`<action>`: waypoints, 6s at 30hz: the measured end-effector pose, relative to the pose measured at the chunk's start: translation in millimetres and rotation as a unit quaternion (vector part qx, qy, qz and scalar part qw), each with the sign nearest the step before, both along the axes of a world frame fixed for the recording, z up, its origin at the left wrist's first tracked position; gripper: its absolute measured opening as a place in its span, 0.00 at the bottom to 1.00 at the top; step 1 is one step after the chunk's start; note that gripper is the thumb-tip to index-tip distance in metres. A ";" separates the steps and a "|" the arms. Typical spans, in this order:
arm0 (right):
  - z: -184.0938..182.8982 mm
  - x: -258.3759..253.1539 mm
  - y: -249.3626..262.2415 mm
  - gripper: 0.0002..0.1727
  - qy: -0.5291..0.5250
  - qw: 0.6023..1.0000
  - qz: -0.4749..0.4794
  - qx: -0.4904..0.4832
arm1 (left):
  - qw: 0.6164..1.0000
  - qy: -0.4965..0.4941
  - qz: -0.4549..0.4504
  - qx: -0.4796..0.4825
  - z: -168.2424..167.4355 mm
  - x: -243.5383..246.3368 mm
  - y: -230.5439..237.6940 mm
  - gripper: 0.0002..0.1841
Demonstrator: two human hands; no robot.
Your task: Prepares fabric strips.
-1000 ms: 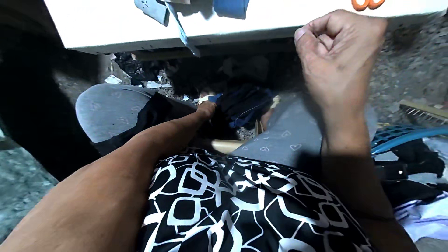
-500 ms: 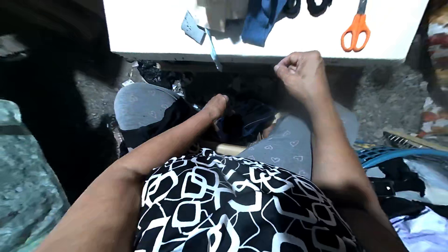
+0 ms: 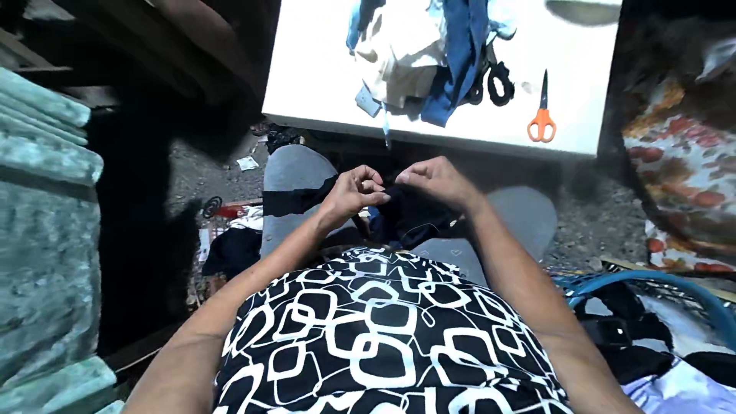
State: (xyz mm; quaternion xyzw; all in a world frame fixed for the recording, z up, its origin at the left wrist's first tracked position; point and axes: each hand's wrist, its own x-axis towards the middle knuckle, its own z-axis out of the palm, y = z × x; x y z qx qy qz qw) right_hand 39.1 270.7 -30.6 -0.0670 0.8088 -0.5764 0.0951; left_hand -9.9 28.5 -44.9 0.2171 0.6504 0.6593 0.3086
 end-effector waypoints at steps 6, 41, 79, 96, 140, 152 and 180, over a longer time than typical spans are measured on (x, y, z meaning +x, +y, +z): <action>-4.9 23.7 -31.4 0.07 -0.003 0.999 0.017 -0.035 | 0.984 0.163 -0.040 -0.050 5.0 9.0 -17.5 0.16; -35.8 25.9 -14.3 0.08 0.021 0.993 -0.112 0.016 | 0.990 -0.047 0.059 -0.117 19.2 -22.2 -32.5 0.07; -21.0 31.4 -15.3 0.08 0.121 0.977 0.007 -0.178 | 0.988 -0.146 0.020 0.039 24.4 13.6 -13.2 0.06; -21.7 31.9 -12.8 0.09 0.085 0.968 0.027 -0.235 | 0.979 -0.163 -0.102 0.063 29.4 13.7 -14.9 0.06; -25.5 28.2 -25.7 0.07 0.084 0.981 -0.109 -0.139 | 0.990 0.017 0.101 0.097 -2.1 34.6 -0.7 0.08; -19.6 30.7 -31.5 0.08 0.110 0.989 0.010 -0.102 | 0.966 0.116 0.232 -0.001 -15.1 -52.6 7.8 0.10; -18.4 32.9 -49.5 0.04 0.131 0.968 -0.214 -0.029 | 0.966 -0.222 0.106 0.080 -3.2 19.1 19.6 0.13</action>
